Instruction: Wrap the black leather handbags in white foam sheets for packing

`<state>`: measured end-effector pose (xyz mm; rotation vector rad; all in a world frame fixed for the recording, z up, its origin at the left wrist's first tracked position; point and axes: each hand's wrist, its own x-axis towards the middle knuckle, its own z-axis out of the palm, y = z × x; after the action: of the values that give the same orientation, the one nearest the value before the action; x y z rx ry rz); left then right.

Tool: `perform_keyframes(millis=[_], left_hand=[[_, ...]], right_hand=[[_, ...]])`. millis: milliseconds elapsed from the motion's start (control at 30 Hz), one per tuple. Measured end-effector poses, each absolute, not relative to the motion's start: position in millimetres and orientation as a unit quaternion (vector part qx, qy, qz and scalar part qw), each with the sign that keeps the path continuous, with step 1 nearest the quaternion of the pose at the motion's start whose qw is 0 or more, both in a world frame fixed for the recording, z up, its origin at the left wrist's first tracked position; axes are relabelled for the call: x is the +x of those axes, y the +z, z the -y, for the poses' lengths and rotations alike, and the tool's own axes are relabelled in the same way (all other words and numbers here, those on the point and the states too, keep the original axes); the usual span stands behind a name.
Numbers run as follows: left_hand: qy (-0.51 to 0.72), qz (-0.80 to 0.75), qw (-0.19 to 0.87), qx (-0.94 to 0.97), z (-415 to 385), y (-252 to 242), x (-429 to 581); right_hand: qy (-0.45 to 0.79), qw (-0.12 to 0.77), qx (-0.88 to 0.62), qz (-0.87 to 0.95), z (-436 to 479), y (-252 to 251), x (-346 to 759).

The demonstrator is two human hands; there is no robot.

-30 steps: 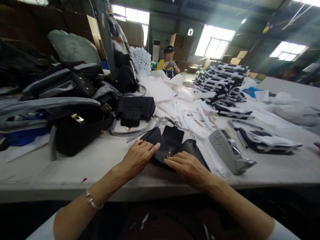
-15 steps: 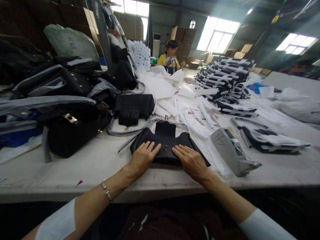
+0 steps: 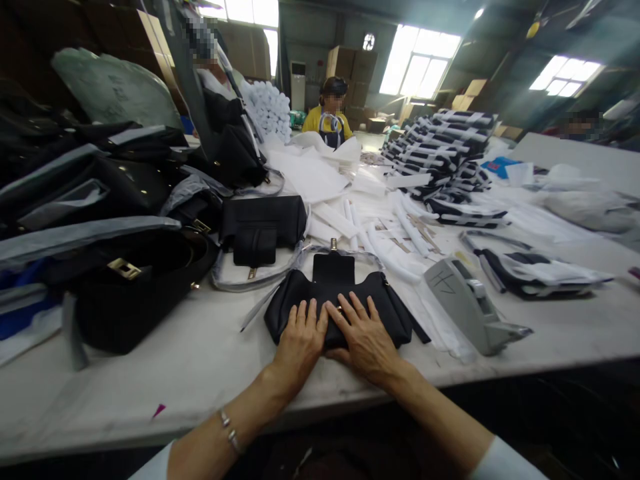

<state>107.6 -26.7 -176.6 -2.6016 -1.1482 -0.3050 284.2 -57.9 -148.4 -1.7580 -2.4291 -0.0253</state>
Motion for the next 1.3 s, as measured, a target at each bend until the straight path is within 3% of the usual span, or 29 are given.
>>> perform_keyframes(millis=[167,333,400,733,867,1133,1300], left_hand=[[-0.117,0.35,0.165,-0.915,59.6,-187.9,71.5],[-0.161,0.206,0.114,-0.958,51.2,-184.2,41.0],[-0.193,0.204,0.096,-0.955,41.8,-185.8,39.7],[-0.35,0.257,-0.021,-0.901,16.9,-222.0,45.1],[-0.372,0.287,-0.021,-0.883,21.1,-232.5,49.6],[-0.36,0.285,0.108,-0.882,22.7,-233.6,47.0],[-0.341,0.303,0.152,-0.877,25.8,-224.1,54.0]], right_hand=[[0.108,0.076,-0.537,0.833,82.3,-134.1,282.8],[0.179,0.217,-0.574,0.769,89.0,-124.6,278.8],[0.165,0.219,-0.599,0.752,77.9,-120.7,277.7],[0.212,-0.091,-0.421,0.877,2.0,-75.0,283.9],[0.226,-0.162,-0.323,0.904,-19.3,-62.0,271.4],[-0.003,-0.189,-0.114,0.975,-20.2,-64.0,262.6],[-0.107,-0.081,-0.134,0.982,2.6,-62.2,294.2]])
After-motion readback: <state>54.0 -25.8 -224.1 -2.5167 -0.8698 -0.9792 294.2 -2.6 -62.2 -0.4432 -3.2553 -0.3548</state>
